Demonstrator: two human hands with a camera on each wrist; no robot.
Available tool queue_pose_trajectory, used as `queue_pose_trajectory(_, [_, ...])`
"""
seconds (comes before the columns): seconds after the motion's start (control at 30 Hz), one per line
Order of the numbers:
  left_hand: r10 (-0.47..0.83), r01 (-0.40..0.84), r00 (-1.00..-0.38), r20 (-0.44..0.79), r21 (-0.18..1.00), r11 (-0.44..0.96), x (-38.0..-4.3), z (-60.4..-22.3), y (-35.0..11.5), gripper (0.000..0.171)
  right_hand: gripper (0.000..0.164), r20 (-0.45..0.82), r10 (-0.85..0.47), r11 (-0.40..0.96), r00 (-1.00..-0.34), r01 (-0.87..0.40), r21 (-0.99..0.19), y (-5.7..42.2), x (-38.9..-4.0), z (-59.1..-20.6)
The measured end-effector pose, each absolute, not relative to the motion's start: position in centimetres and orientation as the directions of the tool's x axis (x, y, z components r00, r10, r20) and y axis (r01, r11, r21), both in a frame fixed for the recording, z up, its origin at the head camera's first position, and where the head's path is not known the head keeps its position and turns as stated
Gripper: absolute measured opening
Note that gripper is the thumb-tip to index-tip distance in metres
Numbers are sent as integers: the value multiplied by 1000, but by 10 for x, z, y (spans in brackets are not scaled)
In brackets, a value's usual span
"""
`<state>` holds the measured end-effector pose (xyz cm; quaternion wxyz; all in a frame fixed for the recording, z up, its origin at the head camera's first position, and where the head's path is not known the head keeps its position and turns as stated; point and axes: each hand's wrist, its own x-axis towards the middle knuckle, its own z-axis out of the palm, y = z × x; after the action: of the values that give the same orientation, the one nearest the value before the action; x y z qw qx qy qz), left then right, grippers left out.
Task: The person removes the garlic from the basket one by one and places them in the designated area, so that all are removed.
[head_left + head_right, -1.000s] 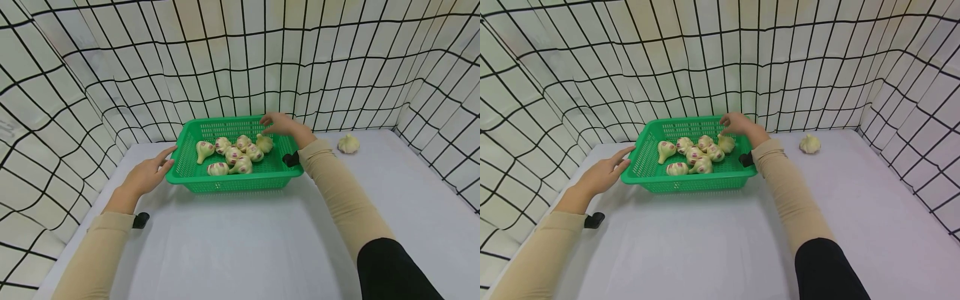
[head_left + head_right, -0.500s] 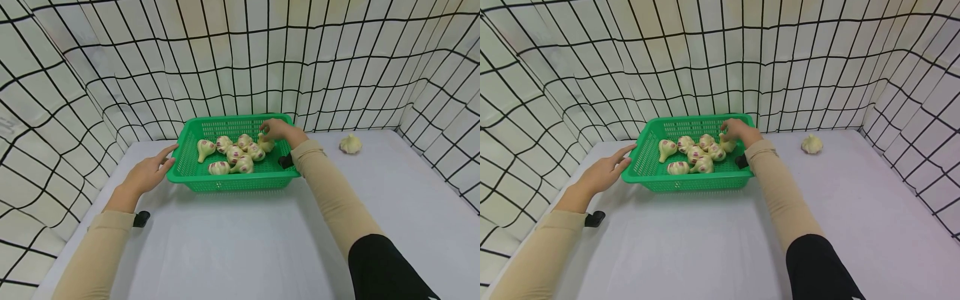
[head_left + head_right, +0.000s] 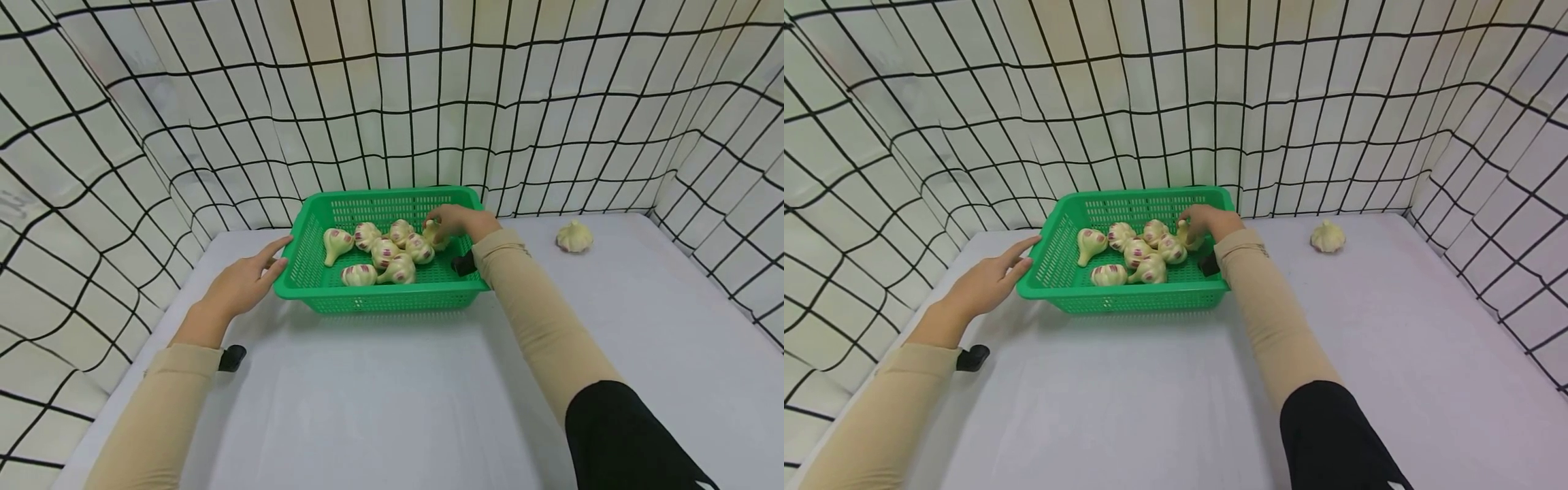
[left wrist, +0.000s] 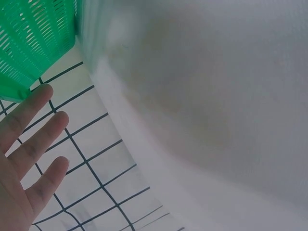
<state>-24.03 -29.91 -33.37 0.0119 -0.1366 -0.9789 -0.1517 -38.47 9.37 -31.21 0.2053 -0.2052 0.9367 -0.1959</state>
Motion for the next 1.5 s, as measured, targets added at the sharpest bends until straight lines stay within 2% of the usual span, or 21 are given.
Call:
queue_pose_trajectory(0.2, [263, 272, -962, 71, 296, 915, -239, -334, -299, 64, 46, -301, -470, 842, -830, -319, -435, 94, -383, -313])
queue_pose_trajectory(0.5, [262, 273, -962, 77, 292, 917, -239, -333, -298, 64, 69, -385, -416, 856, -824, -212, -471, 94, -382, -312])
queue_pose_trajectory(0.7, [262, 272, -962, 76, 290, 917, -239, -333, -298, 64, 78, -423, -417, 860, -804, -198, -471, 93, -383, -312])
queue_pose_trajectory(1.2, [261, 270, -963, 68, 286, 920, -239, -333, -297, 64, 74, -386, -407, 895, -828, -277, -350, 92, -383, -309])
queue_pose_trajectory(1.5, [269, 280, -960, 77, 287, 916, -241, -333, -299, 64, 75, -346, -422, 892, -838, -315, -325, 98, -381, -293])
